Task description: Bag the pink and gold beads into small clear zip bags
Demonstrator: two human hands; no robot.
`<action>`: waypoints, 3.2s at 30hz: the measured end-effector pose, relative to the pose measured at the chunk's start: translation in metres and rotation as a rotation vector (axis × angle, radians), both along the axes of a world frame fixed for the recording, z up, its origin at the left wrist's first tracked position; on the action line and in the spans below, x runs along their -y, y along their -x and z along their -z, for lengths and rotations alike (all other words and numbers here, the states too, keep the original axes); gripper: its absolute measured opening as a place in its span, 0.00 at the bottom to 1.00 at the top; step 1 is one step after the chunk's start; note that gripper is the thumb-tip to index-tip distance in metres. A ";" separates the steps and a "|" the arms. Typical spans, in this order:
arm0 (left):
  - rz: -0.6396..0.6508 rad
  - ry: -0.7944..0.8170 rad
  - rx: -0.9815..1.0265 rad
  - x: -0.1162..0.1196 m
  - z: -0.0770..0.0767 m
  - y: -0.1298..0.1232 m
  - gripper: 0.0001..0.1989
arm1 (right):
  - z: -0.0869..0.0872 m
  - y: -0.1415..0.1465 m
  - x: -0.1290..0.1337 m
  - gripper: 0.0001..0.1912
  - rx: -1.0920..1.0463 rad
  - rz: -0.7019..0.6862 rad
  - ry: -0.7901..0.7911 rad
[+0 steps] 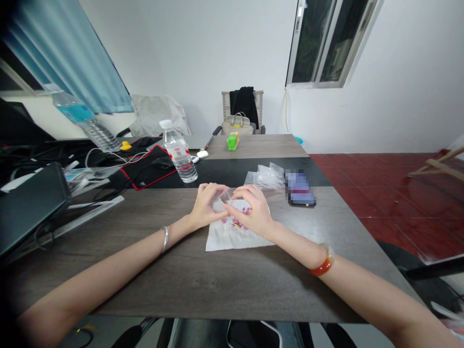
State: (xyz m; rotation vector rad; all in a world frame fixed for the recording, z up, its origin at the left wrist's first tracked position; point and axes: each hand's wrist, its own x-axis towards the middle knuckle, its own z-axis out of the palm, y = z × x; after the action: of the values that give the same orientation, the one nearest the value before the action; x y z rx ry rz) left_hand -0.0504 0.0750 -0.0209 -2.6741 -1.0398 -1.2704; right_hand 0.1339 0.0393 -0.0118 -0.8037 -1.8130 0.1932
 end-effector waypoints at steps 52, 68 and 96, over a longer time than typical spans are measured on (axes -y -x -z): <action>0.087 0.251 0.481 0.026 0.001 -0.011 0.15 | 0.004 -0.003 0.001 0.13 -0.219 -0.088 0.168; 0.103 0.142 0.438 0.021 -0.001 -0.012 0.10 | 0.005 0.000 0.002 0.09 -0.218 -0.086 0.166; 0.117 0.130 0.307 0.025 -0.004 -0.012 0.11 | 0.005 0.003 0.002 0.05 -0.168 -0.097 0.144</action>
State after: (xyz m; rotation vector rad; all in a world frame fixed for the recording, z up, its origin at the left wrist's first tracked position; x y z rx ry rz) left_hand -0.0379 0.0500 -0.0171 -2.7279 -1.0380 -1.7371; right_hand 0.1314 0.0376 -0.0169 -0.7755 -1.6937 0.4460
